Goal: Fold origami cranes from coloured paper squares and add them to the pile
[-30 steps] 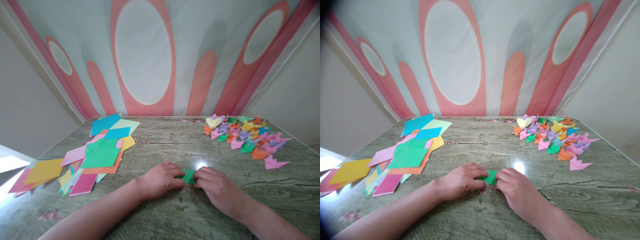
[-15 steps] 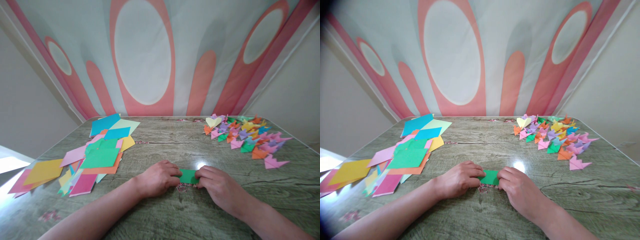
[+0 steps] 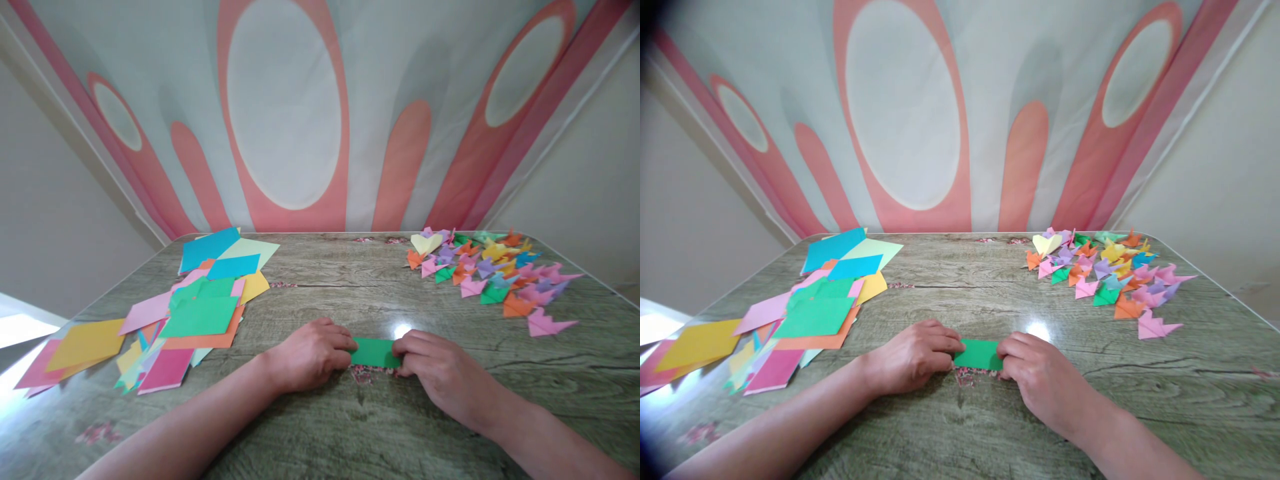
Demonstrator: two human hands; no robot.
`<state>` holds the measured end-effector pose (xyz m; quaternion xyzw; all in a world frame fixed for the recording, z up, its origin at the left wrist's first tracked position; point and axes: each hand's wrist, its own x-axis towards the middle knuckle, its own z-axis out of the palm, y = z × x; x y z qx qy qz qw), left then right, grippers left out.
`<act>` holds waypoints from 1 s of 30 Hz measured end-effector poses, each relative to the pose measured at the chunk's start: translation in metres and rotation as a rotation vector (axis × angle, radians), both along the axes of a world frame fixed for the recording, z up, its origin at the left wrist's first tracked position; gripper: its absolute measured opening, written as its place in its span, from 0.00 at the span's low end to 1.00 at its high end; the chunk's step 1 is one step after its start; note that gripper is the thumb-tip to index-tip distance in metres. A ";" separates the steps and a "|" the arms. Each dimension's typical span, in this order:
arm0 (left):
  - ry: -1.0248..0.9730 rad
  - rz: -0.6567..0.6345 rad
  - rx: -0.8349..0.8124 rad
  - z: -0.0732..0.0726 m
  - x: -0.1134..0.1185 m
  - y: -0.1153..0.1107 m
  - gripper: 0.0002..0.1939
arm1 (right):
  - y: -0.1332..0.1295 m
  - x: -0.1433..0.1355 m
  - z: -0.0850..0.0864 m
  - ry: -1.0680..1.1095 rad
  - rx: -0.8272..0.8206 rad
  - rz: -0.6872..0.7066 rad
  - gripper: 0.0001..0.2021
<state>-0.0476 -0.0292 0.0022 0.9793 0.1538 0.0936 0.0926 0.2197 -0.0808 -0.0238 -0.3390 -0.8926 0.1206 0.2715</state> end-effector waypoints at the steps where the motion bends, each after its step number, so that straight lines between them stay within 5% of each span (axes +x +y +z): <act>1: -0.002 -0.004 0.005 -0.001 0.000 0.000 0.11 | 0.000 0.000 0.000 0.010 0.000 0.004 0.18; 15: -0.088 -0.017 -0.050 -0.013 -0.005 0.002 0.09 | 0.001 0.006 -0.004 0.080 -0.099 0.007 0.18; 20: -0.190 0.169 -0.123 -0.015 -0.002 -0.007 0.11 | 0.004 0.012 -0.015 0.201 -0.291 -0.152 0.17; 23: -0.196 0.325 -0.176 -0.014 0.007 -0.014 0.21 | 0.005 0.010 -0.018 0.230 -0.281 -0.293 0.14; 30: -0.147 0.353 -0.204 -0.016 0.017 -0.018 0.29 | -0.002 -0.003 -0.017 0.161 -0.227 -0.326 0.15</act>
